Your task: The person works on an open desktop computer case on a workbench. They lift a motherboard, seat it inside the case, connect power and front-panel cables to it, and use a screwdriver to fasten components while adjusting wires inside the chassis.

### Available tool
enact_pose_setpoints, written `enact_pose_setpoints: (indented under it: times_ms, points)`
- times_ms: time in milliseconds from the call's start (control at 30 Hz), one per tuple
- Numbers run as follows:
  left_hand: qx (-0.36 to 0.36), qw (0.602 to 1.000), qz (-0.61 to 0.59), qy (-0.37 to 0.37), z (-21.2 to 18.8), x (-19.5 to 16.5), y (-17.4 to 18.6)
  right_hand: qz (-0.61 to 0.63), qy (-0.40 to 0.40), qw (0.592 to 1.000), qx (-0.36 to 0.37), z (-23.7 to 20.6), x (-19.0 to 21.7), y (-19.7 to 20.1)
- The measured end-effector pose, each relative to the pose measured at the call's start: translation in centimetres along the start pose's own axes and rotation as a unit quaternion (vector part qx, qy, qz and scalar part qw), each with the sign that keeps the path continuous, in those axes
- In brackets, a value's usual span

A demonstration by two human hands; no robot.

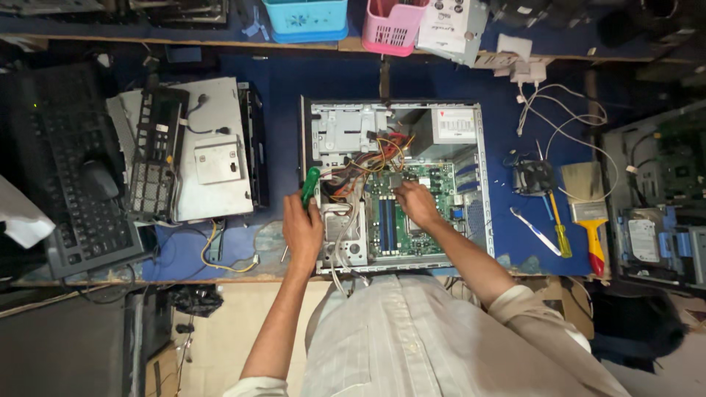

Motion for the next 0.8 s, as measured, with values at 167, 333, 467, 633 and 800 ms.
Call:
enact_pose_setpoints:
  times_ms: [167,333,467,633,800]
  points:
    - [-0.005,1.0,0.001,-0.003,0.0,0.1,0.0,-0.084,0.019,0.996,0.027,-0.1,0.5,-0.1]
    - [-0.004,1.0,-0.006,-0.006,-0.1,0.2,0.0,-0.151,0.047,0.986,0.047,0.0,0.7,-0.2]
    - [-0.002,1.0,-0.005,-0.002,-0.1,0.1,0.1,-0.144,0.055,0.988,0.03,0.0,0.9,0.1]
    - [0.001,1.0,-0.006,0.0,-0.1,-0.1,0.2,-0.174,0.064,0.981,0.048,-0.1,1.2,0.1]
    - [-0.002,1.0,-0.007,-0.006,-0.1,-0.1,0.1,-0.265,0.102,0.957,0.057,0.0,1.7,0.0]
Point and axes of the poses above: each hand's wrist, its own z-axis towards the middle knuckle, its own y-axis out of the back of the hand, x = y × z, the point moved 3 cm from there along z, towards the middle knuckle, and after that the axes turned 3 degrees about y, right-handed, at the moved point
